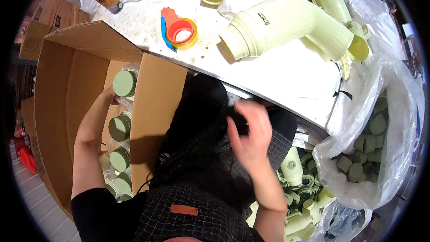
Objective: The person places plastic jugs into a large plastic bag, inserts the filled bag into a cardboard box, and then continues placing more jugs into the bag within the box.
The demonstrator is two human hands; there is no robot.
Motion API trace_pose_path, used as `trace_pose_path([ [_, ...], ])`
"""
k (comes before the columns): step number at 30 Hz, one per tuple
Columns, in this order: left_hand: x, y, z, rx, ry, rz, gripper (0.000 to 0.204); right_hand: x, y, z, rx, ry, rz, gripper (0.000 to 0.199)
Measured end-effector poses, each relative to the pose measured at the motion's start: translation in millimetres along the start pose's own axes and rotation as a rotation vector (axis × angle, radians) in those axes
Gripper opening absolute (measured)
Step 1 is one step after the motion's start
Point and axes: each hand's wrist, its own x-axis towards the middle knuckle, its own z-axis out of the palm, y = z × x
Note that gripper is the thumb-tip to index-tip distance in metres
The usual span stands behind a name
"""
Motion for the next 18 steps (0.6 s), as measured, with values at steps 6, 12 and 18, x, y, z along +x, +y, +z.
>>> trace_pose_path([
  [6,-16,-1,-36,0.516,1.049,0.476,0.053,139,62,54,-0.838,-0.108,-0.567,0.046],
  [12,-178,71,155,0.13,0.373,1.275,0.041,76,18,-37,-0.202,0.309,-0.442,0.083],
  [18,-209,56,264,-0.229,-0.478,0.698,0.059,-126,10,-61,0.687,0.431,-0.077,0.084],
])
